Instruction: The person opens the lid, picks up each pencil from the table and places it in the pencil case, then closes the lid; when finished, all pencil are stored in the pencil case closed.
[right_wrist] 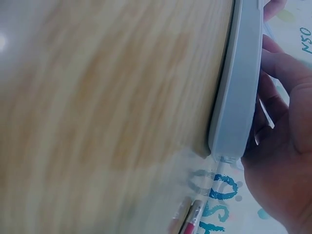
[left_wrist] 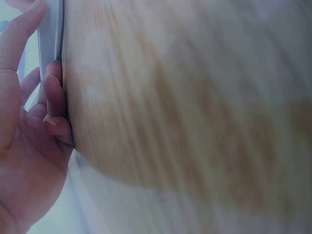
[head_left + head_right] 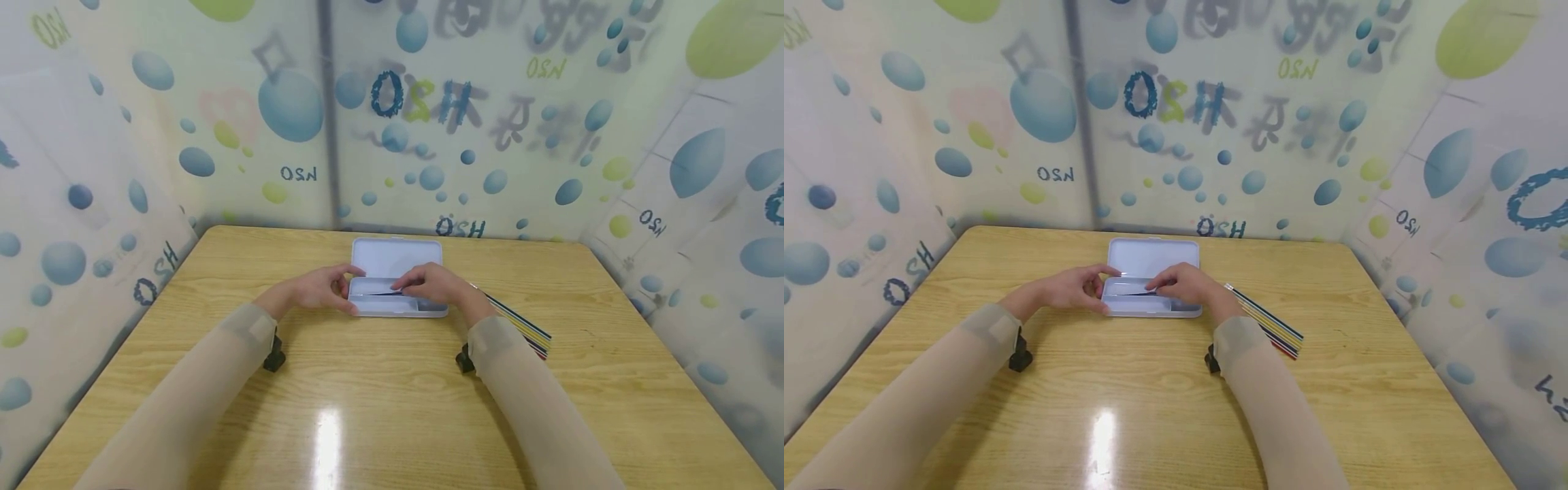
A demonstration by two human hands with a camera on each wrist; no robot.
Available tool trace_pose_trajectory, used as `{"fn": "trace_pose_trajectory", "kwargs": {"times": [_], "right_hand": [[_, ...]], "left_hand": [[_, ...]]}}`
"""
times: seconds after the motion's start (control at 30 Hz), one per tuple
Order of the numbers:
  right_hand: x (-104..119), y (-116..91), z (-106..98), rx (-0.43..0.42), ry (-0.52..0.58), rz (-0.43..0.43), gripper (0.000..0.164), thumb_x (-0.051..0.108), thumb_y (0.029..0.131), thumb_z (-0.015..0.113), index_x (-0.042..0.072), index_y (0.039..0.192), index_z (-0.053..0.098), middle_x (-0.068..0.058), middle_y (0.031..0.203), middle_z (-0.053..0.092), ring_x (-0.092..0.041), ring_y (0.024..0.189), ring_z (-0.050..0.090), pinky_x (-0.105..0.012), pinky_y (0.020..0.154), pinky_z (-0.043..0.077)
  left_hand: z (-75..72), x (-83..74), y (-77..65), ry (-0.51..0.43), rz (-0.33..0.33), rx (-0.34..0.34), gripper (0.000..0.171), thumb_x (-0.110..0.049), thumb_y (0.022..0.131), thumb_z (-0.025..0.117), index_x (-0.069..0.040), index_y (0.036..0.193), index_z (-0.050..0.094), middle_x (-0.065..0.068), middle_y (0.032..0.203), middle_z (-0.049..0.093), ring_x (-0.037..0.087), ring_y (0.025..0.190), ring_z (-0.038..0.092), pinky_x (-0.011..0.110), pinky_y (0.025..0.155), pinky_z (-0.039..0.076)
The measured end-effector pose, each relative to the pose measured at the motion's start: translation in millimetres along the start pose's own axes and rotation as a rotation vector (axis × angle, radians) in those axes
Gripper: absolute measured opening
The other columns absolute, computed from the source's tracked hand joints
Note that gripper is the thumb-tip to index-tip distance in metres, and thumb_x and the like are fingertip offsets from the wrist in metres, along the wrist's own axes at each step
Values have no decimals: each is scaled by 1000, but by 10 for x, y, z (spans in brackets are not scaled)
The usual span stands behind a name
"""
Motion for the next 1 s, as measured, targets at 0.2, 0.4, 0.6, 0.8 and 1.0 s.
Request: {"fn": "trace_pose_trajectory", "kwargs": {"times": [0.2,0.4,0.6,0.8,1.0], "right_hand": [[-5,-23,-21,-9,-2,-9,23,17,109,70,21,126,84,0,130,79,-18,120,66,-41,110,52],[-64,-104,-105,-36,22,-1,22,21,109,71,26,127,83,2,131,78,-19,124,68,-46,112,54],[-102,-311,-291,-63,38,9,26,23,109,69,25,132,81,1,137,76,-23,127,68,-50,112,55],[-196,-576,-482,-97,21,16,29,23,111,67,20,137,78,-3,138,75,-25,122,66,-46,104,55],[-408,-841,-652,-132,17,36,31,22,110,67,13,138,77,-9,138,74,-25,118,67,-39,97,56]], "left_hand": [[1,-18,-5,1,2,1,84,-31,93,91,-12,162,47,8,109,62,21,99,56,35,93,46],[2,-8,4,0,9,0,84,-30,93,92,-11,162,47,8,108,62,21,98,56,35,92,47],[4,-18,0,1,6,-1,86,-30,92,92,-12,163,46,8,107,61,21,97,55,35,91,47],[13,-46,-13,-3,17,-3,85,-27,93,92,-9,163,46,8,105,61,21,95,55,34,90,47],[4,-56,-32,-5,12,4,86,-28,93,91,-10,163,45,8,106,61,21,96,55,35,90,47]]}}
Point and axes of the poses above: each hand's wrist, its own y-axis towards the middle knuckle, its own z-axis out of the palm, x = y × z, the point moved 7 cm from there along y, towards the middle knuckle
